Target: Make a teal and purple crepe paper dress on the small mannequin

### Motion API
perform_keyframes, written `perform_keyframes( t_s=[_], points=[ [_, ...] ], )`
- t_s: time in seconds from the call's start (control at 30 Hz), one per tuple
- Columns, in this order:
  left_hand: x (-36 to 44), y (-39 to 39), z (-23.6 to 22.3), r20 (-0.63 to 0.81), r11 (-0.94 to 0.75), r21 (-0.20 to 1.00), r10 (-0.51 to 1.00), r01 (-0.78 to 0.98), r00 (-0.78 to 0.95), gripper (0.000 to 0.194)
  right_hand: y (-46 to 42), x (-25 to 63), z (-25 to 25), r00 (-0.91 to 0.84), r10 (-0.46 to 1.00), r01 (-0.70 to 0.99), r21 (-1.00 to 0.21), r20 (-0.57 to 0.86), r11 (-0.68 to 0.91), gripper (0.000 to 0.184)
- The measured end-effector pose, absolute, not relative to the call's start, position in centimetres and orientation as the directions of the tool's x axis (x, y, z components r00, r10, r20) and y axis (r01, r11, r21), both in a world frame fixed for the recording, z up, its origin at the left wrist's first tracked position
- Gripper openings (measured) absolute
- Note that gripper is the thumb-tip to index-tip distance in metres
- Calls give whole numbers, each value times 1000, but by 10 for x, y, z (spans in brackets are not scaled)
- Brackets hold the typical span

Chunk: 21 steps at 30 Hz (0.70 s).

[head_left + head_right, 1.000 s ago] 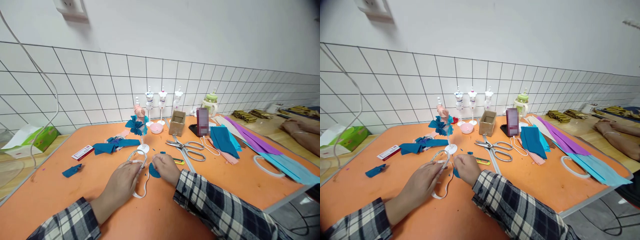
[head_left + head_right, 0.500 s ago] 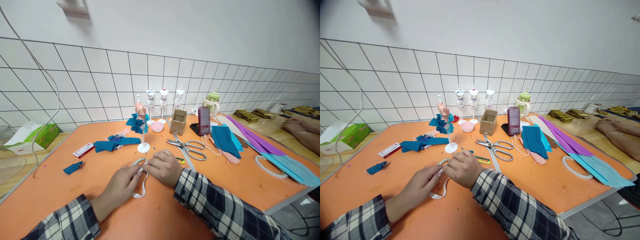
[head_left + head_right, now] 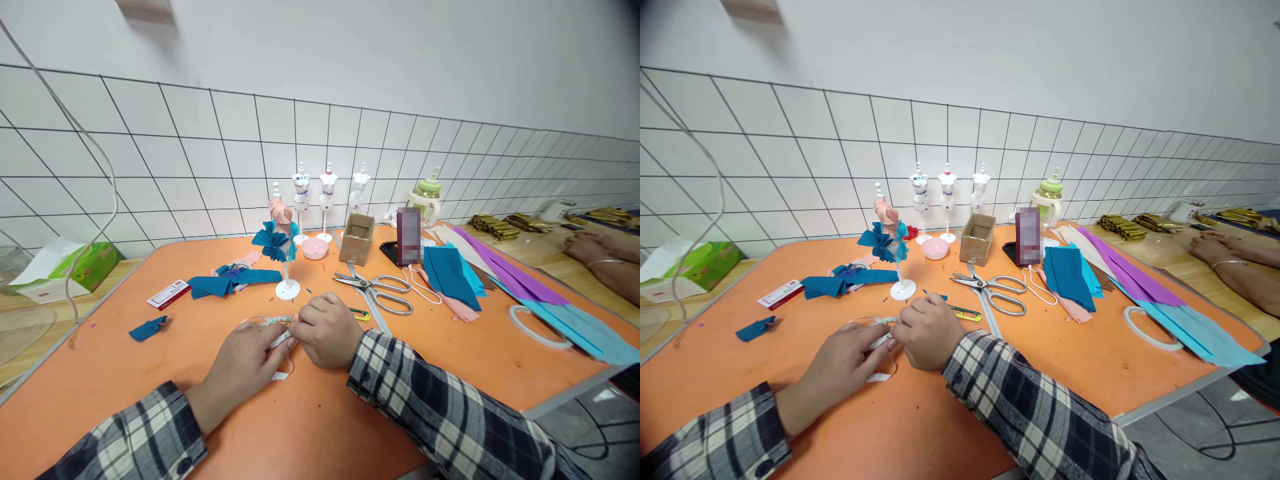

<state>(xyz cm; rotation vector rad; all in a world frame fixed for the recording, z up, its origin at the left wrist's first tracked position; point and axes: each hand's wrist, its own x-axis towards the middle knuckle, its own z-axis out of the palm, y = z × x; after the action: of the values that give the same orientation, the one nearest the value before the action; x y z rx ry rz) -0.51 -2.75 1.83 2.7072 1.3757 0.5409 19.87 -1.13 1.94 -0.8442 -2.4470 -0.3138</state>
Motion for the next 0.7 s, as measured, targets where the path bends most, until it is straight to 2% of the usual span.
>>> perform_keyframes(
  t_s=[0.07, 0.13, 0.2, 0.27, 0.37, 0.47, 0.6, 0.7],
  points=[
    [-7, -27, 17, 322, -674, 120, 721, 729, 613, 36, -12, 196, 20, -621, 618, 618, -184, 481, 764, 9],
    [-8, -29, 17, 353, -747, 56, 635, 662, 687, 35, -10, 196, 21, -574, 724, 538, -490, 382, 686, 7],
    [-10, -31, 19, 386, -800, -1, 553, 599, 739, 31, -8, 198, 22, -582, 763, 370, -743, 283, 558, 8],
    [-15, -30, 21, 454, -831, -54, 474, 554, 755, 27, -5, 201, 25, -636, 739, 146, -906, 221, 397, 8],
    [-31, -17, 23, 571, -817, -106, 417, 567, 707, 27, -2, 208, 27, -683, 713, -146, -986, 158, 79, 18],
    [-59, 7, 26, 535, -748, -154, 487, 646, 690, 26, 5, 215, 24, -614, 786, -220, -972, 75, -79, 30],
    [-94, 37, 33, 486, -646, -180, 597, 742, 638, 33, 17, 231, 21, -495, 869, -153, -983, -13, -102, 41],
    [-109, 46, 36, 491, -595, -80, 675, 799, 551, 30, 22, 246, 23, -475, 878, -28, -998, 59, 51, 56]
  ],
)
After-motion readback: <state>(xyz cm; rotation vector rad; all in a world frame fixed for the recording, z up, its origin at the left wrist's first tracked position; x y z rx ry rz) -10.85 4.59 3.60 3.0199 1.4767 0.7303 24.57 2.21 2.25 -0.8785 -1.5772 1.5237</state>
